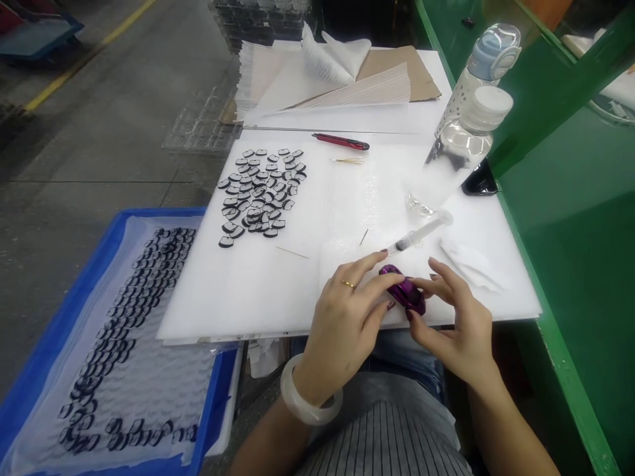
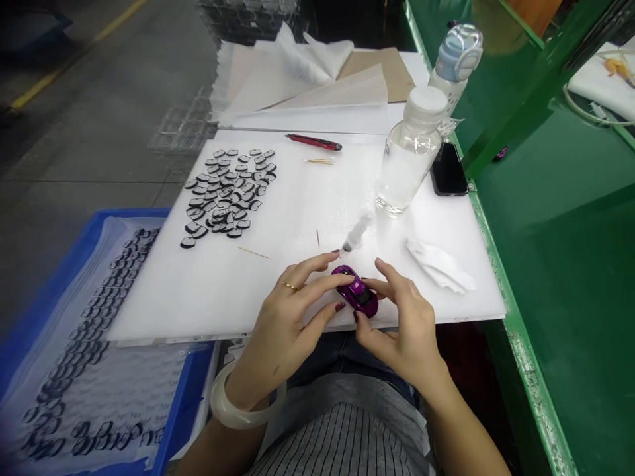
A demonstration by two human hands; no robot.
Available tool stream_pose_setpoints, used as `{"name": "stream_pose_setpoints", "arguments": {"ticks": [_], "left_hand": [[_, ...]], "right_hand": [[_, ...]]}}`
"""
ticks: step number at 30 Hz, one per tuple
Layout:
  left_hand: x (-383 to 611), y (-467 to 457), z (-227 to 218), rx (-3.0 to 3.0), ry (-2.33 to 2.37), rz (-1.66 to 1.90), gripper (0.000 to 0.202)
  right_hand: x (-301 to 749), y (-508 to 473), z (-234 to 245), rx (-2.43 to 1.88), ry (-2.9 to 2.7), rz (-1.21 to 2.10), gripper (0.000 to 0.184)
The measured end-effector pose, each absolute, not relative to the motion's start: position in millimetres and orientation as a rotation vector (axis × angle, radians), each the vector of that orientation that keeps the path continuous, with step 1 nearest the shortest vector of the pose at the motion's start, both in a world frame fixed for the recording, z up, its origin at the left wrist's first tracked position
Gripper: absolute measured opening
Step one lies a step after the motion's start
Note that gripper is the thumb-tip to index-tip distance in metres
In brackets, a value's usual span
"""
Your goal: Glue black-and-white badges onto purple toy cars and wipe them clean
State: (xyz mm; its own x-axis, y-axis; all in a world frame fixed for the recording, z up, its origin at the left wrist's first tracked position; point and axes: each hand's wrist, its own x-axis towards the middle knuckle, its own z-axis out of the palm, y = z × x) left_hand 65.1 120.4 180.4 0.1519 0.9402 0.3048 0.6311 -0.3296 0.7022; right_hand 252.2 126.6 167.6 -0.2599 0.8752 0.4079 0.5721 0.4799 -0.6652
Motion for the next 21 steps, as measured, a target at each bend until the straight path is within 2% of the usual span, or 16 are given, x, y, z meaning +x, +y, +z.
{"name": "stream_pose_setpoints", "arguments": {"ticks": [4, 10, 18, 21], "left_hand": [[69, 124, 178, 2.054, 1.547, 1.082, 0.020], [72, 128, 176, 2.078, 1.590, 1.082, 0.019], [75, 128, 175, 2.066, 1.625, 1.076, 0.021], [72, 126, 173, 2.053, 1.584, 1.106, 0.024]], "right_hand": [[266, 134, 171, -1.110, -1.963, 0.635, 0.058], [264, 137, 167, -0.974, -2.054, 0.357, 0.042], [262, 137, 155, -0.978, -2.016, 0.081, 0.041], [264, 136, 162, -0.949, -2.071, 0.199, 0.041]]}}
